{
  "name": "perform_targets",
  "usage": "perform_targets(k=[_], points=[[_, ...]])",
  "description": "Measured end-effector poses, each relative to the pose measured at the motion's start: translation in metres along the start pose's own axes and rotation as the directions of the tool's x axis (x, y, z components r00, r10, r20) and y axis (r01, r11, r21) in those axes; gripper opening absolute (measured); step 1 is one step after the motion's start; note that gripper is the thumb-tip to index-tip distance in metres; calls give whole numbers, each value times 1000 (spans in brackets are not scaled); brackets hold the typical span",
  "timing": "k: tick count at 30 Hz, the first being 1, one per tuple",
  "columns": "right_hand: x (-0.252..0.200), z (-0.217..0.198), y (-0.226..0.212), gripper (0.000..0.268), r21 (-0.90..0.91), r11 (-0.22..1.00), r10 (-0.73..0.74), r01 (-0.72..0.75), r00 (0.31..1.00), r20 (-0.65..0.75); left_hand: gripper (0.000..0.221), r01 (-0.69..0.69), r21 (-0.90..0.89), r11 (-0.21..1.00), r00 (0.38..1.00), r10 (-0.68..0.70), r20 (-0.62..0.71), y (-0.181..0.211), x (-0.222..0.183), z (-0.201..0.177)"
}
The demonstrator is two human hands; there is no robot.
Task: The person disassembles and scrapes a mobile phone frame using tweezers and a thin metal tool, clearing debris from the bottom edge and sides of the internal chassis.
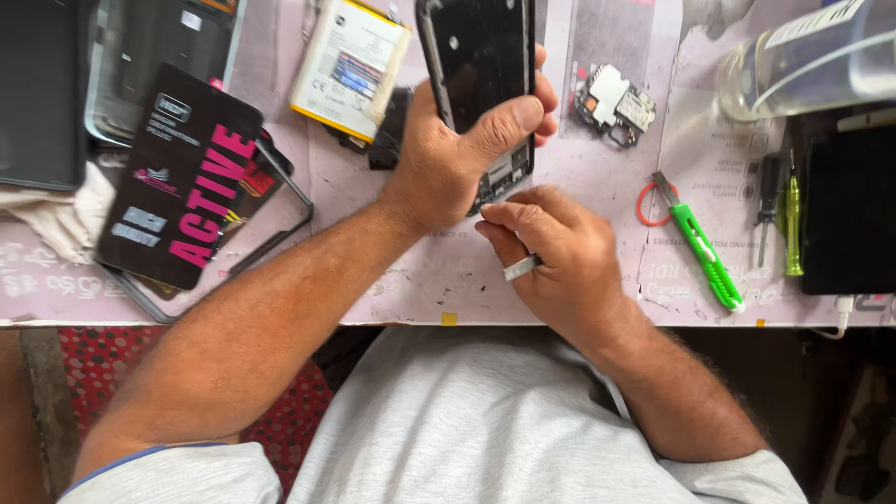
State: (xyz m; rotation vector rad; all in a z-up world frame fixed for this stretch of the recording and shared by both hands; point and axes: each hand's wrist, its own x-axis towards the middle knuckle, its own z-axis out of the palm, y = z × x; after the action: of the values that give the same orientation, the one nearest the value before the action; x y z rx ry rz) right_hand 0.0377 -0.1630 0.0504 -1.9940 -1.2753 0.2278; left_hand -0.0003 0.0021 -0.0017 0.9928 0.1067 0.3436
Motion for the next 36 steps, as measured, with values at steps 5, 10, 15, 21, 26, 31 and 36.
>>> perform_targets(k=[5, 10, 15, 21, 26, 31, 36], points=[[3, 3, -1, 33, -34, 999, 34, -33, 998, 48, 35, 35, 42, 999, 997, -33, -63, 3, 2, 3], [12, 3, -8, 36, -151, 988, -8, 17, 998, 59, 30, 66, -100, 993, 995, -73, -70, 14, 1, 14], [13, 10, 7, 40, -292, 944, -104, 156, 977, 184, 28, 36, -10, 999, 999, -36, -34, 15, 3, 9], [5, 19, 26, 33, -495, 820, -263, 288, 957, 121, 23, 106, 79, 991, 991, -98, -94, 6, 1, 7], [-20, -14, 28, 23, -370, 927, -6, 60, 989, 145, 37, 3, -11, 1000, 1000, -3, -4, -1, -1, 1], [-40, -43, 12, 19, -273, 962, 12, 18, 994, 110, 45, 6, 34, 999, 1000, -7, 11, 4, 2, 3], [-49, -59, -8, 32, 3, 998, 55, -60, 928, 369, 43, -12, 50, 999, 1000, 10, 28, 0, 2, 1]])
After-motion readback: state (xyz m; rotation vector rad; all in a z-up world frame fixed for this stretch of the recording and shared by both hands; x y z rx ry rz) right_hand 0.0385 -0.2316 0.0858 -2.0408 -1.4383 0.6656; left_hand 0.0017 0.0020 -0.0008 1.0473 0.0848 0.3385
